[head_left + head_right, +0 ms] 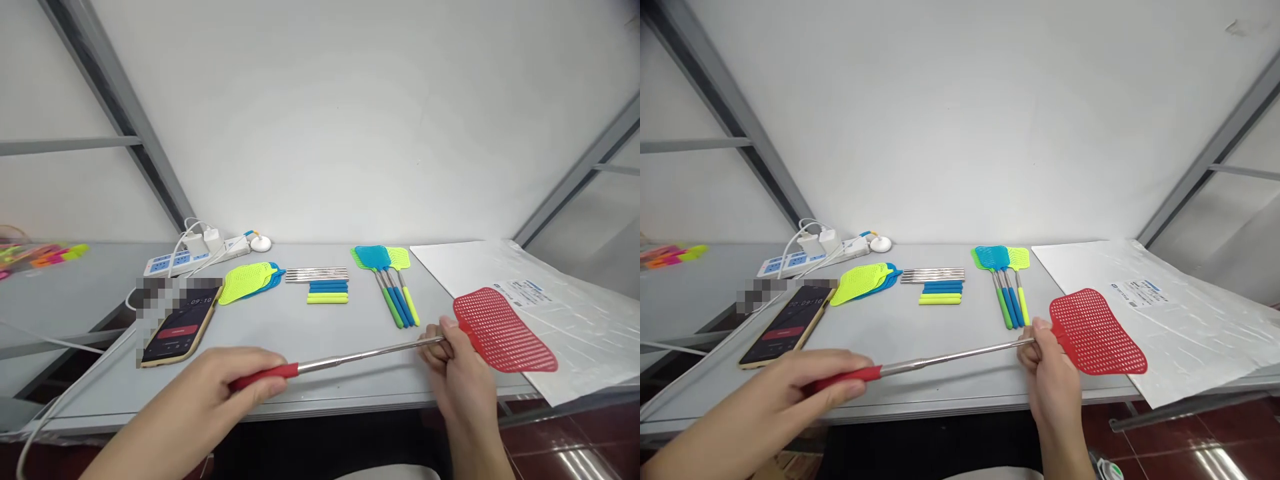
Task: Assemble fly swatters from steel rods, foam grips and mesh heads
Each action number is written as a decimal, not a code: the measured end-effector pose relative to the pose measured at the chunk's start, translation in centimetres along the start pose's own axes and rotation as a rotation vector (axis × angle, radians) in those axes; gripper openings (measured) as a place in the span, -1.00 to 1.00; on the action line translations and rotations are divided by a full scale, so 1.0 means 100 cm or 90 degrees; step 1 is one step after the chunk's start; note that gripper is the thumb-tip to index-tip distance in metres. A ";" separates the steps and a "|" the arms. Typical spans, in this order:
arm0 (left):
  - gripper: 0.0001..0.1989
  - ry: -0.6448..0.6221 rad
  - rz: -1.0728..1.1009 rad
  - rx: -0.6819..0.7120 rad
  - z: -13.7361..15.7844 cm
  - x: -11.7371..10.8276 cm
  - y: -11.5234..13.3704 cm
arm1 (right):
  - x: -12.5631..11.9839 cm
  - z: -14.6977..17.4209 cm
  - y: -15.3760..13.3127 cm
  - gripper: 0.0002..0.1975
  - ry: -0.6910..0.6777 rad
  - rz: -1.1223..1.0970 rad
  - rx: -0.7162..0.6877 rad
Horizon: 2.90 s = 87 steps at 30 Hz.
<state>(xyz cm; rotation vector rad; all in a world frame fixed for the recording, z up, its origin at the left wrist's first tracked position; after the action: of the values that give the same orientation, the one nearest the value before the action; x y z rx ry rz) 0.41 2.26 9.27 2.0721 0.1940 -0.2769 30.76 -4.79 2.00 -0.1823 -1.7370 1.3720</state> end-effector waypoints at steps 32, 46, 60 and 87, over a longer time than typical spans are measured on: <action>-0.62 0.127 0.562 -0.368 0.088 0.126 -0.034 | 0.037 0.054 0.046 -0.52 -0.327 0.262 0.051; -0.69 0.254 0.466 -0.312 0.062 0.039 -0.033 | 0.002 0.019 0.011 -0.52 -0.196 0.151 0.038; -0.68 0.115 0.601 -0.411 0.088 0.149 -0.014 | 0.041 0.055 0.047 -0.53 -0.305 0.175 0.155; -0.84 0.473 0.560 -0.274 0.057 0.001 -0.050 | -0.021 -0.008 0.010 -0.51 -0.006 0.009 0.072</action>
<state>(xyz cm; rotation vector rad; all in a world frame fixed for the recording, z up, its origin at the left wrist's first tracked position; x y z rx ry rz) -1.41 -0.30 2.37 1.5579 -0.2115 0.9887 32.23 -5.08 0.05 -0.1253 -1.6641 1.4788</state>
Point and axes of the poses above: each hand's wrist, its own z-axis away from the middle knuckle, its own x-axis out of the palm, y = z × x, the point moved 7 cm from there along -z, towards the middle knuckle, and after that the axes turned 3 degrees about y, right-handed, at the moved point
